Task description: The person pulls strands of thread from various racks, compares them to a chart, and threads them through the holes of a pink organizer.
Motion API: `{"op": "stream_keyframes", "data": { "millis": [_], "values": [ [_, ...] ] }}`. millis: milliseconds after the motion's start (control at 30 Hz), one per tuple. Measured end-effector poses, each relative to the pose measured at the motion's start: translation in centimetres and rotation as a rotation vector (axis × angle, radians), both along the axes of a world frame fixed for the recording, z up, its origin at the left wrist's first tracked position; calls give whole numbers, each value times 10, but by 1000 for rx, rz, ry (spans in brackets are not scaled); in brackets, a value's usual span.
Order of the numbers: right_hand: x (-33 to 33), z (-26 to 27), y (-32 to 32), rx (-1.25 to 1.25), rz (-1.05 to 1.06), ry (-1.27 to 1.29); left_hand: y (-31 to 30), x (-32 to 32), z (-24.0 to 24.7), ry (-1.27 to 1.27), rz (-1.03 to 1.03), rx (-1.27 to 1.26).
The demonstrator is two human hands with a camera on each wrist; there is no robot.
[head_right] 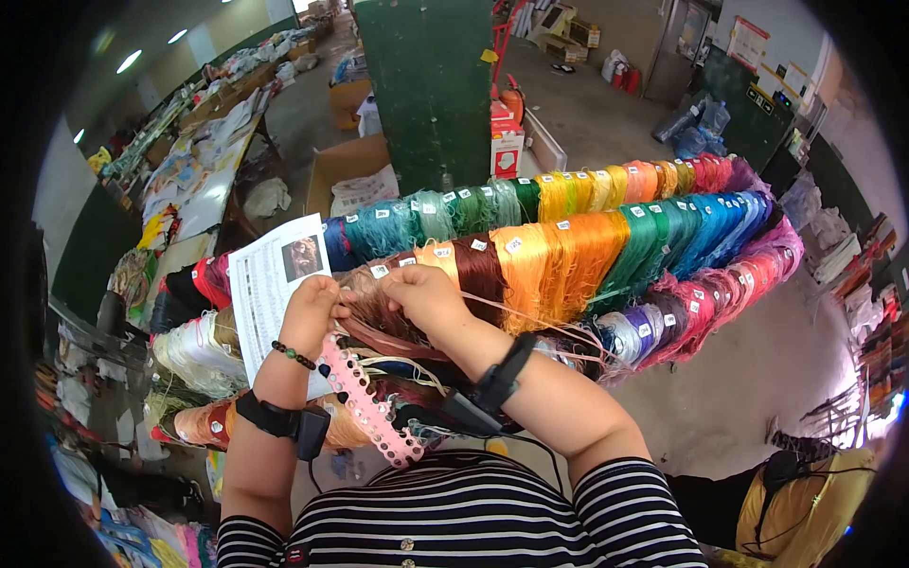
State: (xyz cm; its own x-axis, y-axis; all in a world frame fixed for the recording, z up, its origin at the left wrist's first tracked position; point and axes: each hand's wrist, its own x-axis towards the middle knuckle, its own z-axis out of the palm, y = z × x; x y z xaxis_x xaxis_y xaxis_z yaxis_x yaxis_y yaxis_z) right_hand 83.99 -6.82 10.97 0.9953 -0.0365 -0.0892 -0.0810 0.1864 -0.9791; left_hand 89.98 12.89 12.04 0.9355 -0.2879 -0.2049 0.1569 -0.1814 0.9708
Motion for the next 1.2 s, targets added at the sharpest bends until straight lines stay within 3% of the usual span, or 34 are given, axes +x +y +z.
{"op": "stream_keyframes", "data": {
  "millis": [100,367,567,767,1200],
  "values": [
    [8,-4,13,69,-21,123,7,-3,-2,173,-33,-176],
    [11,-32,30,34,8,161,13,-21,1,361,-71,-249],
    [5,-11,35,111,51,237,14,-19,-4,332,-124,-167],
    [12,-25,41,276,57,224,11,-20,-3,307,-150,-128],
    [12,-26,38,211,82,242,10,-21,-7,289,-123,-102]
  ]
}}
